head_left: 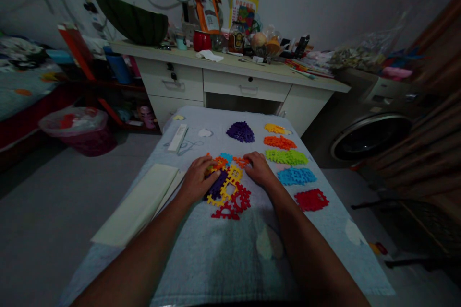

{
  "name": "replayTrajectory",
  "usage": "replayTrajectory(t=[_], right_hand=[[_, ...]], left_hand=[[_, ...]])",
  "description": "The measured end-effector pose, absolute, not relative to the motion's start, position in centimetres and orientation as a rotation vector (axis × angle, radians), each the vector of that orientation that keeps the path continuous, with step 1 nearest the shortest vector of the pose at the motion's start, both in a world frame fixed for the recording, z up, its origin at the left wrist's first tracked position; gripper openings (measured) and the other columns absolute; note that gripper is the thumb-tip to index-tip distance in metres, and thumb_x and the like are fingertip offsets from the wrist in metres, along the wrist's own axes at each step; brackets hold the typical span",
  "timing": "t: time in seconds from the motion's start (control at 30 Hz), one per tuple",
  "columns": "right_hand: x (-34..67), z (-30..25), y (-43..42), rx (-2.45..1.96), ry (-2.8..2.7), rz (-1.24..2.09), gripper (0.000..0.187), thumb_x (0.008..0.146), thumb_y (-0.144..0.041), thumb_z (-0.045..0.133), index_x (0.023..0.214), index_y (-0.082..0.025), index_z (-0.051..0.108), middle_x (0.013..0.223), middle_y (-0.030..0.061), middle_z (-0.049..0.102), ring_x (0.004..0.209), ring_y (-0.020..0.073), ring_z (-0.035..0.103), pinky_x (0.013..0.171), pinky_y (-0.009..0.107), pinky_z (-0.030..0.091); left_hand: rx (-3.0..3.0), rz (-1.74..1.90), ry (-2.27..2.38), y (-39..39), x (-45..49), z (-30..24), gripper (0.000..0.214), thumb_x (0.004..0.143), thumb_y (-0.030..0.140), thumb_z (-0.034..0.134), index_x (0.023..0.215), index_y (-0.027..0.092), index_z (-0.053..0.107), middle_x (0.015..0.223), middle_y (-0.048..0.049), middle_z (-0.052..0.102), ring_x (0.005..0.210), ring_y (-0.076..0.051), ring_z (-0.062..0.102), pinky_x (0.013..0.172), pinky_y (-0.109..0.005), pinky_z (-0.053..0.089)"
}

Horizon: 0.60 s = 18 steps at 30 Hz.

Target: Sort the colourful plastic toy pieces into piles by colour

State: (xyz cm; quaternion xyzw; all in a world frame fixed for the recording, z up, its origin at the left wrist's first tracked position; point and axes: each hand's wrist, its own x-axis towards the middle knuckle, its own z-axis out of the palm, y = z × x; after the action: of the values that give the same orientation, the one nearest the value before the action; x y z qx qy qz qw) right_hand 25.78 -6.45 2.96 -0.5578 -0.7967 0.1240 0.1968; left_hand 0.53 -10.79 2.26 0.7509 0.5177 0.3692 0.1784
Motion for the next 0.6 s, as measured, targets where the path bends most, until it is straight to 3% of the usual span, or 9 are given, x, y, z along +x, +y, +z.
replayTrajectory(t=[0.27, 0.6], right_hand=[[27.6, 5.4, -4.9, -1.689, -2.223, 0.316, 0.026, 0.078, -0.018, 0.067, 0.103, -0.014, 0.07, 0.098, 0.0098, 0.066, 0.09, 0.0201, 0.056, 0.083, 0.031, 0.042], [35.4, 8.0, 1.6, -1.99, -1.974, 0.049, 0.019, 0.077, -0.013, 0.065, 0.096, -0.013, 0.069, 0.1, 0.0119, 0.07, 0.094, 0.0231, 0.062, 0.086, 0.034, 0.044]], left_hand=[[2.121, 1.02, 1.466, -10.6, 0.6, 2.0, 0.035, 0.088, 0.044, 0.054, 0.11, 0.02, 0.067, 0.124, -0.0103, 0.061, 0.122, -0.027, 0.052, 0.108, -0.05, 0.04], [2.126, 1.039, 1.472, -10.6, 0.5, 2.1, 0.035, 0.088, 0.046, 0.054, 0.108, 0.021, 0.067, 0.123, -0.01, 0.062, 0.12, -0.028, 0.054, 0.107, -0.049, 0.042]])
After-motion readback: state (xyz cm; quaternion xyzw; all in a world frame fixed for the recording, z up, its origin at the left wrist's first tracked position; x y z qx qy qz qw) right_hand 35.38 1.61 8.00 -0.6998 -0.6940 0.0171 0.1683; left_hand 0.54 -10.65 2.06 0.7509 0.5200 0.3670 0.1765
